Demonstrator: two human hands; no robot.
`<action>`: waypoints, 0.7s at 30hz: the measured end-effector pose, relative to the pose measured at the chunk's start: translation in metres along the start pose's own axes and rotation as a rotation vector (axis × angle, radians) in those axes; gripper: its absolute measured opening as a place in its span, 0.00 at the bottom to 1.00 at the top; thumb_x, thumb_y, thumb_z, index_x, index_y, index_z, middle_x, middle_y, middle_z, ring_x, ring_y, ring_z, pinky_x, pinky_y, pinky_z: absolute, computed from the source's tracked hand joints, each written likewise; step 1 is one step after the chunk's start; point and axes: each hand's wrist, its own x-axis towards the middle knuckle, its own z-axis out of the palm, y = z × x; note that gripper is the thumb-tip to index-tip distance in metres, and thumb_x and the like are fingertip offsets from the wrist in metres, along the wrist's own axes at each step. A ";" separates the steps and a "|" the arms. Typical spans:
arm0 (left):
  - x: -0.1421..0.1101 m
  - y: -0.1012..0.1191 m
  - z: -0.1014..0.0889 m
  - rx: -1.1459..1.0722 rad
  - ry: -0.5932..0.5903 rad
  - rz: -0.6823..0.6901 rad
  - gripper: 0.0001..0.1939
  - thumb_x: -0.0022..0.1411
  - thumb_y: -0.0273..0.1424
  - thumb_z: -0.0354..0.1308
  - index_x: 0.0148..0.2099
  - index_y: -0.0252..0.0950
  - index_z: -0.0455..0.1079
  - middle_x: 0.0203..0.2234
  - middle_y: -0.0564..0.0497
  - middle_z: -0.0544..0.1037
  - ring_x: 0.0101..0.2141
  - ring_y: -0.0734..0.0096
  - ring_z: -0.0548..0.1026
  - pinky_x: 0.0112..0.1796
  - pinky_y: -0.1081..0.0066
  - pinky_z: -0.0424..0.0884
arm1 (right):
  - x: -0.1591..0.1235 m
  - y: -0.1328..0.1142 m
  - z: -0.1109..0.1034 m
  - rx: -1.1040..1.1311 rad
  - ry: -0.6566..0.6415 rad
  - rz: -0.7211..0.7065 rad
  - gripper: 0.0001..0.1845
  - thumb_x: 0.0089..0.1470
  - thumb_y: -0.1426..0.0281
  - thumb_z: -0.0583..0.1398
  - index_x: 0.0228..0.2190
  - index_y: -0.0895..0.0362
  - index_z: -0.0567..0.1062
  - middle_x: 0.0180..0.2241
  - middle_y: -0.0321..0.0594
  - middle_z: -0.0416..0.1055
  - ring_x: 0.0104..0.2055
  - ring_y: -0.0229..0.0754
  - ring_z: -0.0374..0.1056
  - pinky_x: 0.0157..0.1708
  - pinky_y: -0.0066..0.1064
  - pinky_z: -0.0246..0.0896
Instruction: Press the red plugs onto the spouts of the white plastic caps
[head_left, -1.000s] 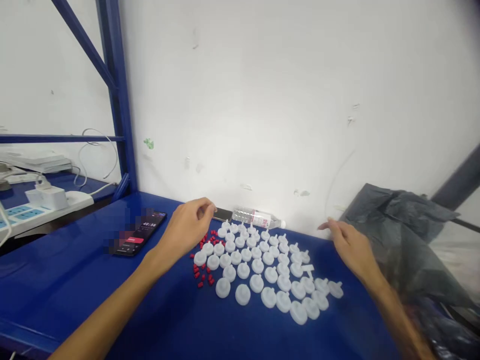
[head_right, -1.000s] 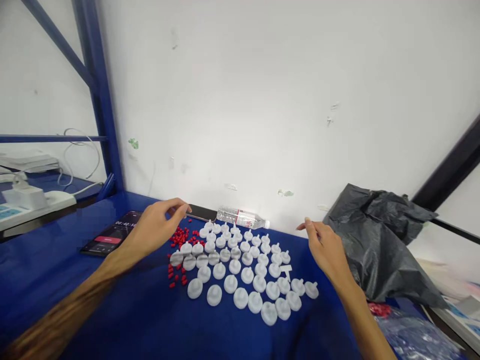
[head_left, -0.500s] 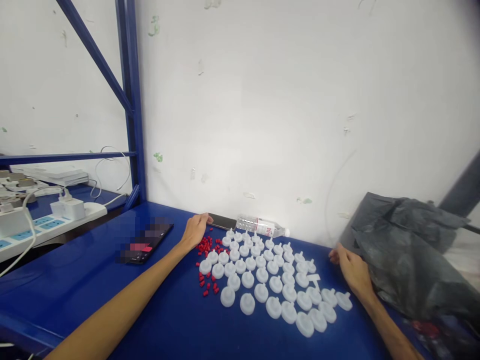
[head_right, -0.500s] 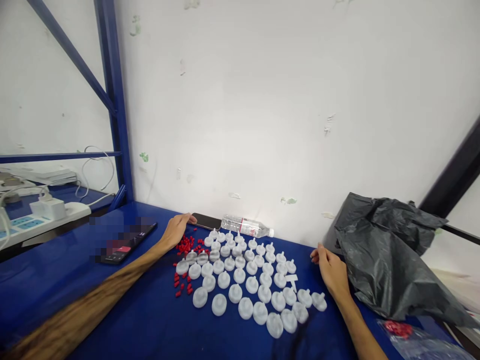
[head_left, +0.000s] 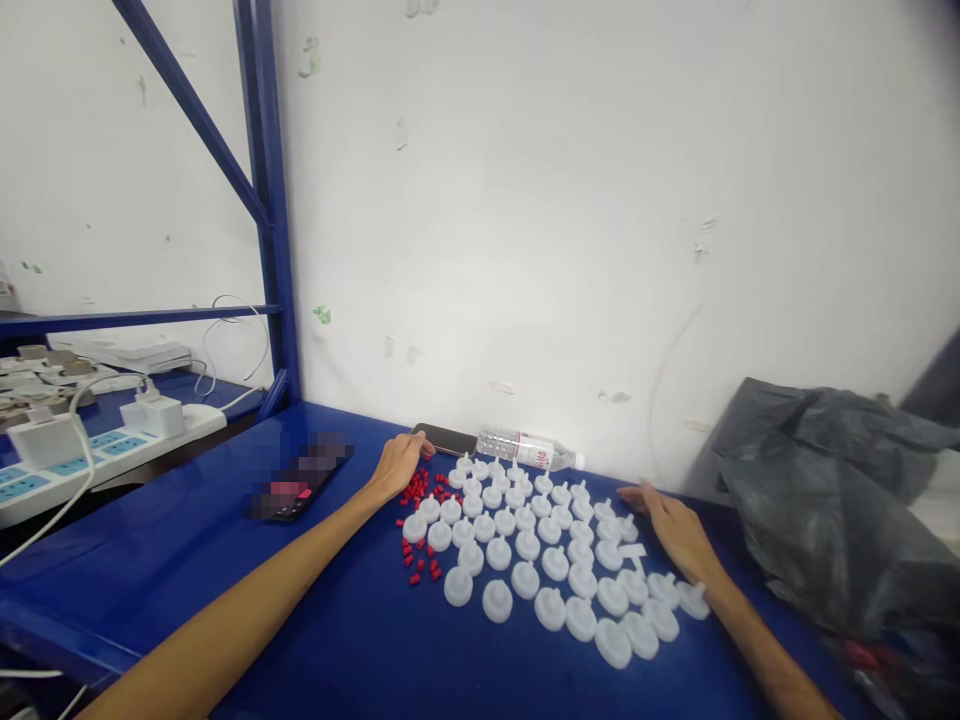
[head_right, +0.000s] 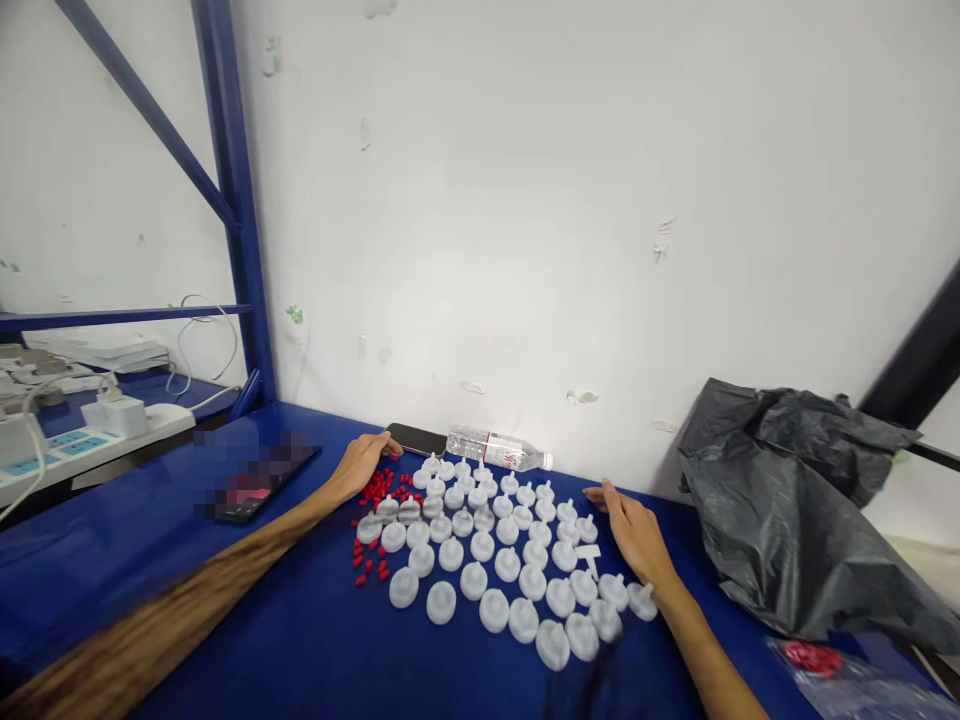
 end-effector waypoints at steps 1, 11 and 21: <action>0.000 0.000 0.001 -0.011 -0.006 -0.002 0.29 0.67 0.46 0.41 0.32 0.35 0.79 0.32 0.43 0.85 0.39 0.57 0.82 0.48 0.62 0.72 | -0.001 -0.002 0.002 -0.010 -0.004 -0.007 0.34 0.61 0.46 0.46 0.35 0.53 0.83 0.41 0.44 0.83 0.47 0.53 0.78 0.56 0.42 0.66; -0.007 0.015 0.013 -0.133 0.012 -0.034 0.28 0.62 0.47 0.43 0.30 0.36 0.79 0.29 0.44 0.85 0.35 0.57 0.82 0.43 0.62 0.74 | -0.002 -0.024 0.025 -0.107 -0.020 -0.075 0.32 0.64 0.50 0.45 0.37 0.53 0.83 0.41 0.45 0.83 0.46 0.51 0.78 0.53 0.40 0.66; 0.000 0.012 -0.008 -0.182 0.268 -0.051 0.20 0.60 0.39 0.45 0.26 0.37 0.74 0.27 0.47 0.83 0.33 0.61 0.78 0.38 0.66 0.72 | 0.001 -0.005 0.008 -0.312 0.075 -0.035 0.26 0.64 0.56 0.48 0.30 0.53 0.80 0.35 0.46 0.82 0.40 0.51 0.76 0.41 0.36 0.63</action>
